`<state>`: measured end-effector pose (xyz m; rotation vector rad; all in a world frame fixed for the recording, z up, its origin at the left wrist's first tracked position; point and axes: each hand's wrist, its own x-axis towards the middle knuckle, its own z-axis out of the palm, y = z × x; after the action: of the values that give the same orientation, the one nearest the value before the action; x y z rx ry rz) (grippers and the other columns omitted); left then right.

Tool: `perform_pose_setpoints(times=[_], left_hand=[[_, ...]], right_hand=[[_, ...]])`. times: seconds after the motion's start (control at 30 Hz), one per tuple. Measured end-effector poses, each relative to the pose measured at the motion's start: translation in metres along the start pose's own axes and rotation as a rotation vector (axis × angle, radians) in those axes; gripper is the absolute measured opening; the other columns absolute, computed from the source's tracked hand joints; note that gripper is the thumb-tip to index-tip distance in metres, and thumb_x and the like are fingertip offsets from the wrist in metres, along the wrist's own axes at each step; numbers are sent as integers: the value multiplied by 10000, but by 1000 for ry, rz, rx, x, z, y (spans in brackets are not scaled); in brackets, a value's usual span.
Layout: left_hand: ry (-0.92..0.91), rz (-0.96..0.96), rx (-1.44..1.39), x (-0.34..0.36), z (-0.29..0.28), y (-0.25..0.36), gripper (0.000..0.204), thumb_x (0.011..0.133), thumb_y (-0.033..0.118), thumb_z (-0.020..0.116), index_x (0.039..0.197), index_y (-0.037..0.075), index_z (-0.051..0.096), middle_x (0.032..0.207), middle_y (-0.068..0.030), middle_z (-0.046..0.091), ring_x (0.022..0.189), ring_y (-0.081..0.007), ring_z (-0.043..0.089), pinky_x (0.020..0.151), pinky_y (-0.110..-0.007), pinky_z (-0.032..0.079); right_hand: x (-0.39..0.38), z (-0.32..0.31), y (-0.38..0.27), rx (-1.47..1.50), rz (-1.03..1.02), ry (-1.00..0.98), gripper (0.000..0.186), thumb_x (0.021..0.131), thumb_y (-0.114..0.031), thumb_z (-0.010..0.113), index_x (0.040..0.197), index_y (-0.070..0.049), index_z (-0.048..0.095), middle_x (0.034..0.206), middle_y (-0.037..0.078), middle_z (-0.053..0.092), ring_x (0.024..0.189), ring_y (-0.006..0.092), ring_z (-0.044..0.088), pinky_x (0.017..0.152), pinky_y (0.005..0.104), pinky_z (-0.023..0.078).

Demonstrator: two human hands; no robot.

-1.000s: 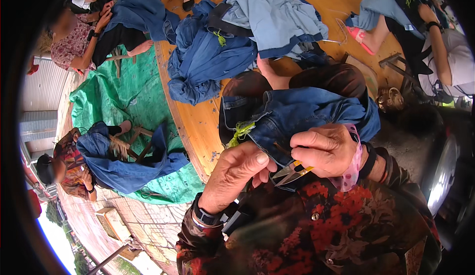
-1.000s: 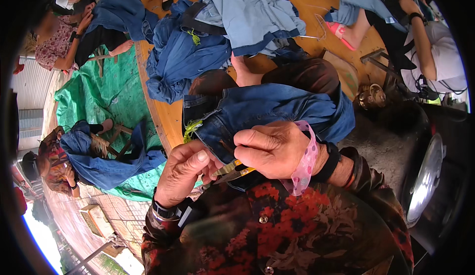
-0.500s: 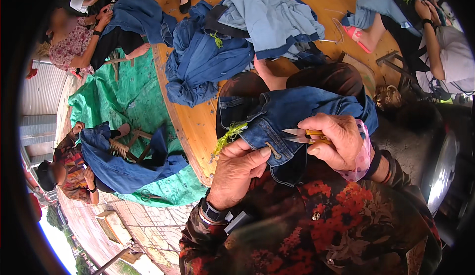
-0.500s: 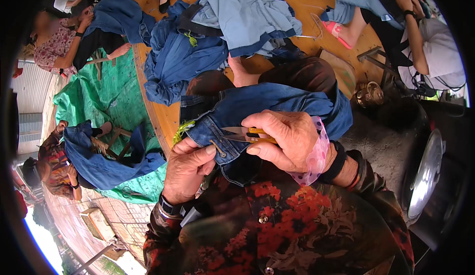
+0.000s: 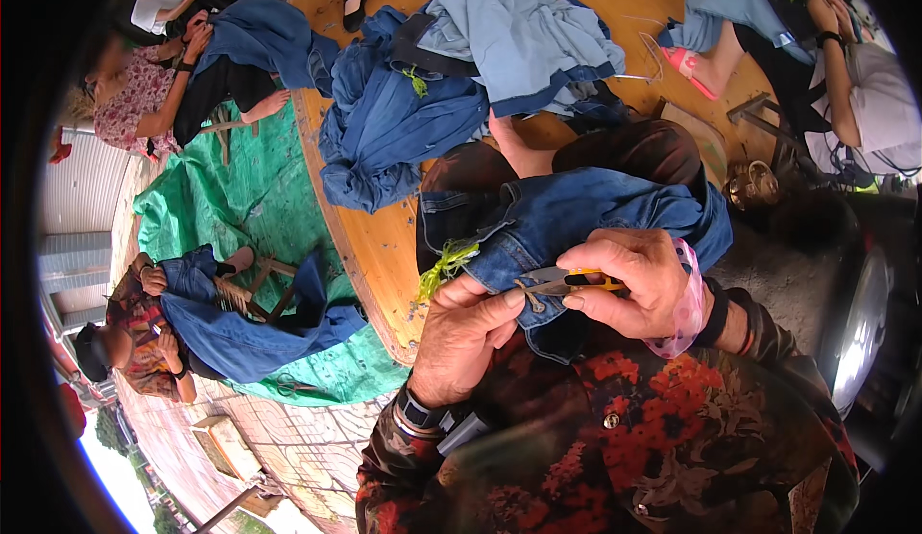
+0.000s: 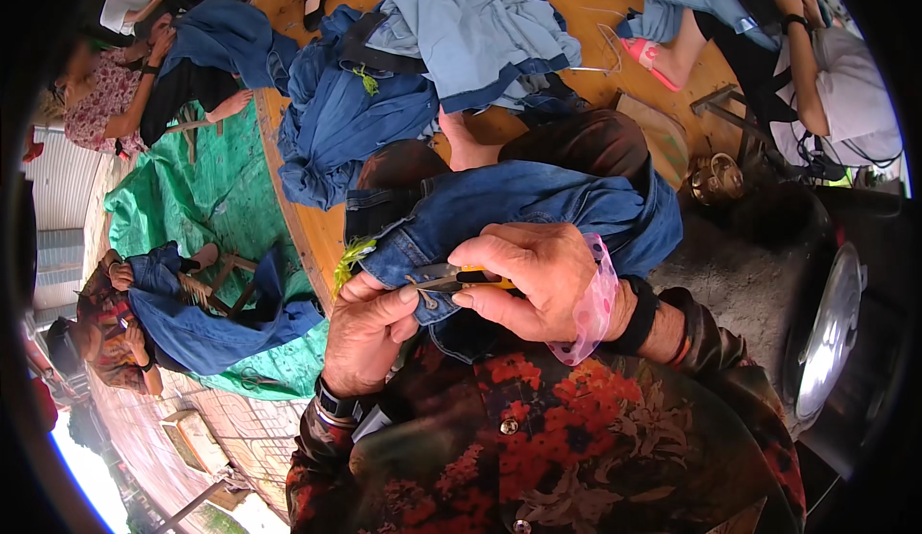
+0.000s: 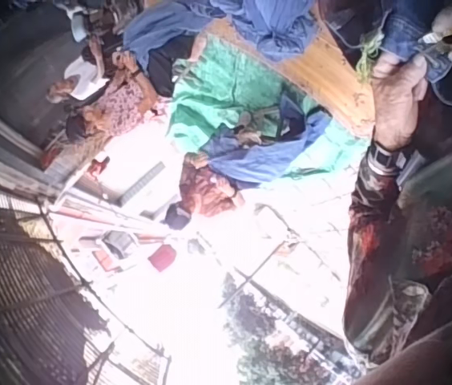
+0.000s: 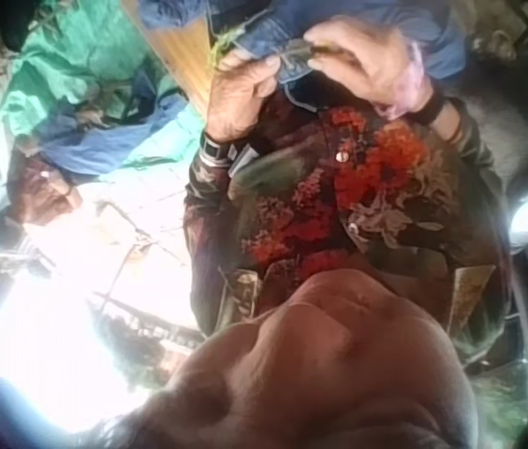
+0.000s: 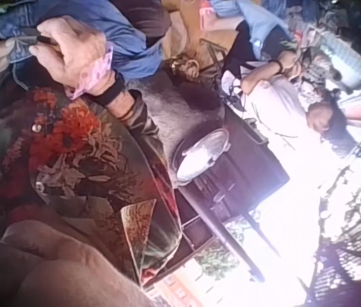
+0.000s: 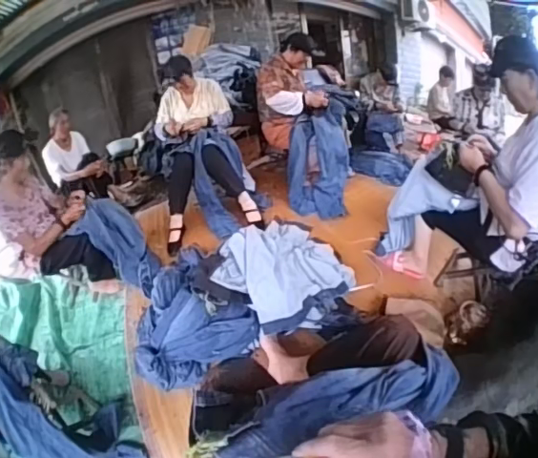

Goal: Using small snips and large scissors to trim excess threads and finishing details from blue denim/leather garments.

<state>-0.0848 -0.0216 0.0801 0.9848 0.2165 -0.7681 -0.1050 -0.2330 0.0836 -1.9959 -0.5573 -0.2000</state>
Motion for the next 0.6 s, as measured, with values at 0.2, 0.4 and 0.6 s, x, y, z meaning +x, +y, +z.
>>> perform_pose_setpoints(times=[0.2,0.4,0.6], left_hand=[[-1,7,-9,0,-1,-2,251,829,5,599,1075,48,628,849,7,624,548,-15,362,471,-170,291],[3,8,-9,0,-1,-3,254,828,-5,596,1076,44,626,852,1,627,542,-16,357,464,-171,288],[14,10,-12,0,-1,-3,245,827,-8,596,1063,47,631,846,1,628,530,-17,349,458,-173,283]], right_hand=[[-1,-1,1,113,90,-45,248,735,-69,679,951,-17,570,745,106,593,622,258,598,533,316,466],[0,-2,-2,149,124,-55,212,734,-56,682,917,-12,585,744,98,601,624,244,604,536,303,466],[-2,-5,-1,149,182,-39,192,740,-54,670,908,-14,586,744,94,610,618,232,610,529,291,464]])
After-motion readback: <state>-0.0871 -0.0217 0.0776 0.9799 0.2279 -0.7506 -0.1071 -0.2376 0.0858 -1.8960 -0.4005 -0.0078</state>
